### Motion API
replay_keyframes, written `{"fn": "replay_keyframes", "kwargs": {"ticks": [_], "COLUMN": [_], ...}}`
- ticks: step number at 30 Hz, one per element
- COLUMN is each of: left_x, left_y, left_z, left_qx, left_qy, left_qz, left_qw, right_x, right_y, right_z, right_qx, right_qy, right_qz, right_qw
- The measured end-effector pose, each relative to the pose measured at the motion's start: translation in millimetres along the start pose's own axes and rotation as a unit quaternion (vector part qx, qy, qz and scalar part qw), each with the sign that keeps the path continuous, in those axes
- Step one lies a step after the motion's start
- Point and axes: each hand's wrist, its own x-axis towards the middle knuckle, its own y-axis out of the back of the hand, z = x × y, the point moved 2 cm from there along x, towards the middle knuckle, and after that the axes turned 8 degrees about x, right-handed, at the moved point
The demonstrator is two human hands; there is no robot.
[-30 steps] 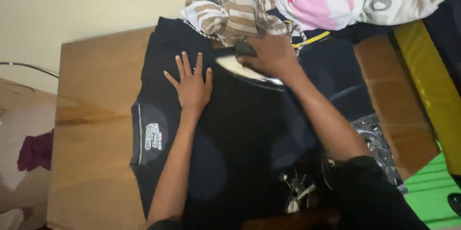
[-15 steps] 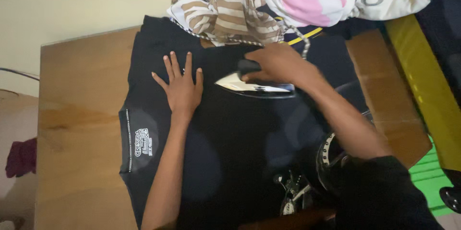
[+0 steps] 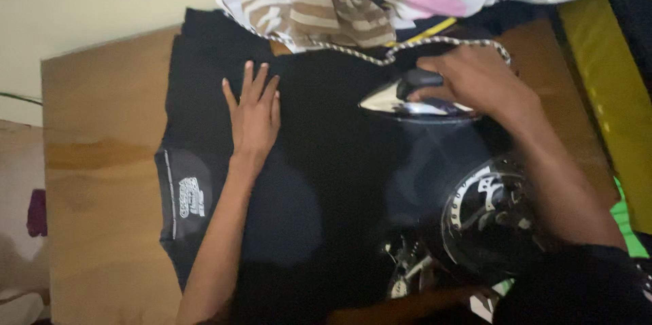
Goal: The person irons a black t-shirt on a wooden table, then folds it and places it into a suitcase. They then unfold a pink and white patterned jersey, lay it flat on the table, and smooth it out with their hands.
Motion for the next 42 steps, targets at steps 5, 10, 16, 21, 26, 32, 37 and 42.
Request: {"fn": "replay_keyframes", "kwargs": {"ticks": [5,10,16,21,26,32,37,42], "left_x": [8,19,16,16,15,17,17,18], "left_y": [3,-6,-9,-7,-5,-2,-7,-4], "left_z": [57,96,99,100,100,100,100,100], "left_qx": [-0.077,-0.115,-0.124,-0.113,-0.139,-0.137,-0.132,-0.141], "left_qy": [-0.046,-0.052,-0.039,-0.046,-0.049,-0.049,-0.047,-0.042], "left_qz": [-0.007,-0.003,-0.007,0.016,0.017,0.013,-0.007,-0.024], "left_qw": [0.996,0.992,0.992,0.992,0.989,0.989,0.99,0.989], "right_x": [-1,2,-36,-78,-111,-158,-174,-168], "right_y": [-3,8,8,-2,1,9,-21,-19], "right_z": [0,-7,-42,-59,-50,-58,-57,-35], "right_qx": [0.039,0.052,0.02,0.098,0.202,0.182,0.358,0.319], "right_qy": [-0.016,0.004,0.099,0.124,0.219,-0.068,-0.341,-0.324], "right_qz": [-0.008,-0.139,-0.041,0.064,0.104,0.14,0.04,0.073], "right_qw": [0.999,0.989,0.994,0.985,0.949,0.971,0.868,0.888]}}
